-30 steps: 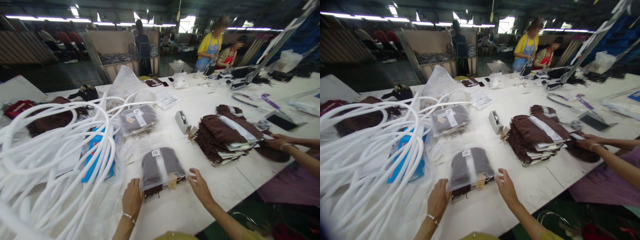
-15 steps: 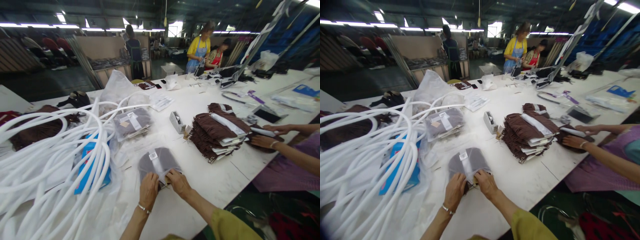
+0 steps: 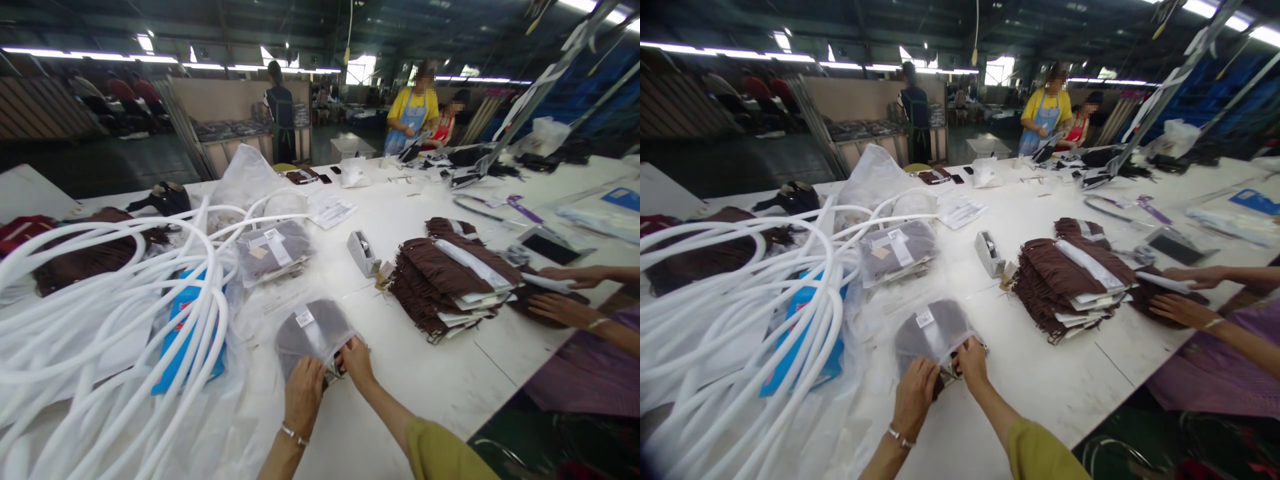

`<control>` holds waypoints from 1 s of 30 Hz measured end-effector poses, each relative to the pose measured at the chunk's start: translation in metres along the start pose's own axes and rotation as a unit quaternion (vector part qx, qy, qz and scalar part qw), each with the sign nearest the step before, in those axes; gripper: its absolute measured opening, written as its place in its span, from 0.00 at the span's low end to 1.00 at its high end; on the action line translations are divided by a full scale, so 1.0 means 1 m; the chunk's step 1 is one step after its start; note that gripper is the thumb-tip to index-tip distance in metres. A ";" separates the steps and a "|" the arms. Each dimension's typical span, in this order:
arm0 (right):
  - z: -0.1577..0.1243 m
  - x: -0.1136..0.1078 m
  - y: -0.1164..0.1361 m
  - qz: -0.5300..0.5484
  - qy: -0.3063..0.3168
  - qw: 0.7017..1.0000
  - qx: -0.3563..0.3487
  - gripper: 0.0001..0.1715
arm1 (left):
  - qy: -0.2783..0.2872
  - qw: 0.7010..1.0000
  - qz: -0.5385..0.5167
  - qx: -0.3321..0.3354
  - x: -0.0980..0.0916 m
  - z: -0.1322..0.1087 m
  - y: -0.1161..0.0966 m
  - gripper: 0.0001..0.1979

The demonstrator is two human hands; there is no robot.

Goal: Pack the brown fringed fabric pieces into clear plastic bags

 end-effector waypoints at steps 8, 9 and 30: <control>0.020 0.009 0.017 0.116 0.049 0.992 0.015 0.14 | -0.047 0.999 -0.015 0.013 0.003 0.008 -0.006 0.09; 0.019 0.009 0.017 0.131 0.048 0.990 0.013 0.15 | -0.051 0.998 -0.024 0.006 0.002 0.008 -0.006 0.10; 0.006 -0.082 -0.007 -0.136 -0.085 0.971 -0.175 0.29 | -0.123 0.975 -0.102 -0.157 0.039 -0.090 0.070 0.23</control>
Point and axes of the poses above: each hand's wrist, its own z-axis towards the middle knuckle, its own x-axis out of the palm, y = z × x, the point moved 4 cm from there along z, towards the middle knuckle, and after that the axes turned 1 degree about x, right-handed, at the moved point
